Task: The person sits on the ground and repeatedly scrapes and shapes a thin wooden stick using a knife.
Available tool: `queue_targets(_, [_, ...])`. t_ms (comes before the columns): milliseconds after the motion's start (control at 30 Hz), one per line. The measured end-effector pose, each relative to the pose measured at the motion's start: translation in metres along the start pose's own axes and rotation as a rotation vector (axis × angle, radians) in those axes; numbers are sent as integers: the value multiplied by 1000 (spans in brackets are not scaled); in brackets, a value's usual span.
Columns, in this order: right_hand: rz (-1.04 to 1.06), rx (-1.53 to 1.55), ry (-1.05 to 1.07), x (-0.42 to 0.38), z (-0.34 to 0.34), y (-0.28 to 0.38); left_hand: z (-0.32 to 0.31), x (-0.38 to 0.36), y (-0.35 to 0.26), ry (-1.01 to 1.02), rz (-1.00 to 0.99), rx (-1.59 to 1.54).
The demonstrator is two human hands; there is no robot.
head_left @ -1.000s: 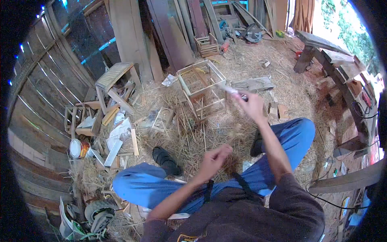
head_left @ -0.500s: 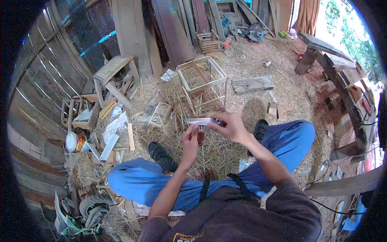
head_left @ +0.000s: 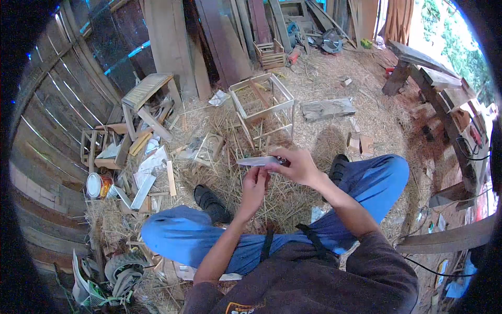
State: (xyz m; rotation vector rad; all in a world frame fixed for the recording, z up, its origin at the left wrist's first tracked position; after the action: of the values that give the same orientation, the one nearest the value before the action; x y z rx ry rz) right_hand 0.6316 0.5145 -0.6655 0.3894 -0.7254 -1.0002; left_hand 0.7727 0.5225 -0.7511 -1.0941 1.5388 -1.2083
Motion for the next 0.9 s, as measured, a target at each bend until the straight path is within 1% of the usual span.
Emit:
queue_targets(133, [36,37,-29,-1,-1,1,-2,-2,-2,-7,14,41])
queue_targets(233, [38,45,-42,0,3,6,2,2,4,-31,-70,111])
queue_targets(333, [44,53,-64,0,2,1,-4,-8,-19,-61,-139,176])
queue_targets(433, [100,55,-95,-1,0,-3,-4,-12,-7,0,29,82])
queue_targets(467, [128,53,-109,0,2,-2,-4,-11,-9,-12,-5,117])
queue_targets(533, [129,-10,-86,-1,2,-1,-2,-10,-5,-36,-70,189])
queue_targets(633, [132,-121,-104,-1,-1,-19,4,-6,2,-72,-80,169])
queue_targets(700, [150,-170,-115,0,11,-22,10,-8,-6,-90,-78,154])
queue_targets(800, [-5,-233,-85,-3,18,-29,17,-3,-11,-95,-146,253])
queue_targets(833, [77,-269,-134,-5,22,-18,19,-3,-4,-103,-77,236])
queue_targets(900, [28,-266,-84,-4,17,-21,18,-2,-9,-99,-71,122])
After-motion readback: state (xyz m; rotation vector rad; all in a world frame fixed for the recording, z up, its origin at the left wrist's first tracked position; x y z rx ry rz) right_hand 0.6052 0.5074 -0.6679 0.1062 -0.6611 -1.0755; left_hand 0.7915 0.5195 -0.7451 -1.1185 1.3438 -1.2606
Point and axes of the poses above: each hand's wrist, its own x-axis towards the middle knuckle, its own z-axis out of the back of the hand, y = z × x, the point moved 8 cm from there along x, towards the middle knuckle, and after that the axes turned 6 degrees about z, right-handed, at the moved point
